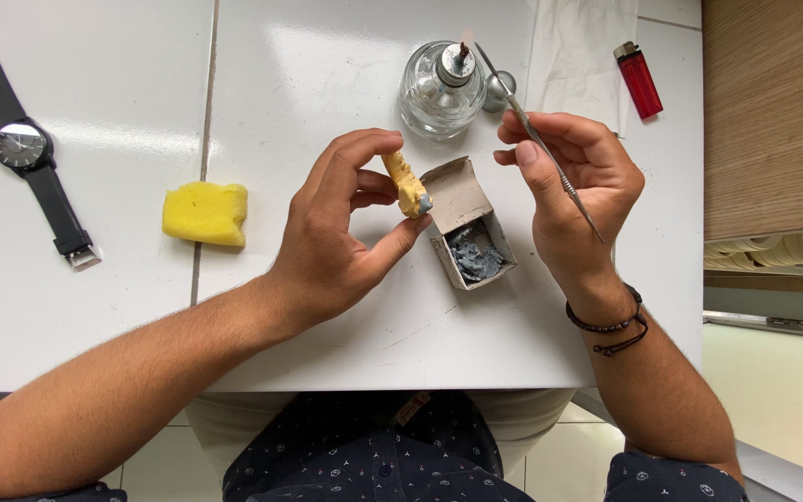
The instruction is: The person holds a yellow dental impression model in one hand and uses a metal wax spatula to scoop gray wax from a small box and apply and shape it onto the model's teeth. They periodically heat the spatula tip over a small alcohol lamp and continue applying wax to different areas of the model.
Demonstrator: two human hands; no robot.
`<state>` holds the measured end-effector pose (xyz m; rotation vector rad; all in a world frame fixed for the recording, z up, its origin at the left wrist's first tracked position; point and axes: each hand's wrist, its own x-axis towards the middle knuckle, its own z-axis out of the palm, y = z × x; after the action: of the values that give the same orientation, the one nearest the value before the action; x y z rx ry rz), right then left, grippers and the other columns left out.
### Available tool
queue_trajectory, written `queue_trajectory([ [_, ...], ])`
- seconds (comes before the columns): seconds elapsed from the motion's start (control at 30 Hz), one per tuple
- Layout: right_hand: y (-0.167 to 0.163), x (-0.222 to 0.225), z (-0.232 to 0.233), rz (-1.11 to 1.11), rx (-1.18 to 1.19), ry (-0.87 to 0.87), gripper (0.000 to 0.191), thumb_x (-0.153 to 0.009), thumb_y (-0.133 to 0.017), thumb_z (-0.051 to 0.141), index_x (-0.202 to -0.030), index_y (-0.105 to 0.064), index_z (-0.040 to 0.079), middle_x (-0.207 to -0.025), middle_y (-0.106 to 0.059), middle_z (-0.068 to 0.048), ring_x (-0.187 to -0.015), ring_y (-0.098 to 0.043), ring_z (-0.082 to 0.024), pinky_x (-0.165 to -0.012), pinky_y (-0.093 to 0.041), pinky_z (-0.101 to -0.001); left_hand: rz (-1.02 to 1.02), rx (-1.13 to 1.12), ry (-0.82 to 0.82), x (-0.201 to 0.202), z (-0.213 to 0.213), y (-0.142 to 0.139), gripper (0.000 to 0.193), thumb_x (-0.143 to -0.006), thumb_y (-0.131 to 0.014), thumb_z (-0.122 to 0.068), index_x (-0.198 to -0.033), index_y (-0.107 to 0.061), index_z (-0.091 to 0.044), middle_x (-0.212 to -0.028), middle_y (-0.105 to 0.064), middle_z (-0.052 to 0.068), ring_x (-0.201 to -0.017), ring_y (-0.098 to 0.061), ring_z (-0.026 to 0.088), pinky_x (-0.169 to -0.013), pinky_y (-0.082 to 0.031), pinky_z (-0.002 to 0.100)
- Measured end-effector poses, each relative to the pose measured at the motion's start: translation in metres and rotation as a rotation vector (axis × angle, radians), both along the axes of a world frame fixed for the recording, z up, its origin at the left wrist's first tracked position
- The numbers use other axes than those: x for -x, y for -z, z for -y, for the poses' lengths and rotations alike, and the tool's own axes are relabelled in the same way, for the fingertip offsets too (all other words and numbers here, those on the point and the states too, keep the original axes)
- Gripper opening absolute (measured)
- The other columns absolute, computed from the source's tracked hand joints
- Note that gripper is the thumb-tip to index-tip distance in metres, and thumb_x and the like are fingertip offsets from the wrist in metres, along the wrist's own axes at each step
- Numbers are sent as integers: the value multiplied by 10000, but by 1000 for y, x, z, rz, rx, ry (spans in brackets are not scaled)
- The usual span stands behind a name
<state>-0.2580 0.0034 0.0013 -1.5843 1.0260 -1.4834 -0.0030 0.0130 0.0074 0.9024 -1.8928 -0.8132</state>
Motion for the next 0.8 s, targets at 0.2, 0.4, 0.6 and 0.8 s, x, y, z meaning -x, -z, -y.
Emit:
queue_trajectory([
  [0.2, 7, -5, 11, -120, 76, 31, 201, -1118, -664, 6, -1308, -630, -50, -1265, -721, -188, -1169, -731, -225, -984, -680, -348, 25, 59, -26, 1, 1, 0, 768, -935, -813, -59, -1551, -359, 3, -1434, -517, 156, -1132, -730, 185, -1009, -677, 295],
  [0.4, 10, -3, 16, -123, 93, 22, 193, -1120, -666, 18, -1302, -634, -37, -1274, -723, -182, -1188, -728, -220, -981, -683, -340, 34, 45, -25, 1, 2, -1, 785, -880, -809, -30, -1548, -396, 5, -1402, -525, 160, -1092, -716, 166, -917, -683, 259],
  [0.6, 11, -4, 14, -122, 86, 24, 198, -1118, -671, 12, -1307, -636, -36, -1276, -722, -179, -1172, -728, -213, -980, -673, -328, 21, 46, -19, 1, 1, -1, 802, -851, -800, -10, -1550, -407, -3, -1406, -527, 153, -1089, -711, 163, -889, -681, 262],
  [0.8, 10, -3, 15, -135, 104, 19, 192, -1117, -667, 3, -1302, -637, -37, -1274, -723, -174, -1178, -727, -210, -976, -675, -320, 45, 57, -25, 0, 1, 0, 808, -842, -800, -22, -1550, -409, 0, -1400, -535, 157, -1058, -700, 158, -818, -660, 253],
])
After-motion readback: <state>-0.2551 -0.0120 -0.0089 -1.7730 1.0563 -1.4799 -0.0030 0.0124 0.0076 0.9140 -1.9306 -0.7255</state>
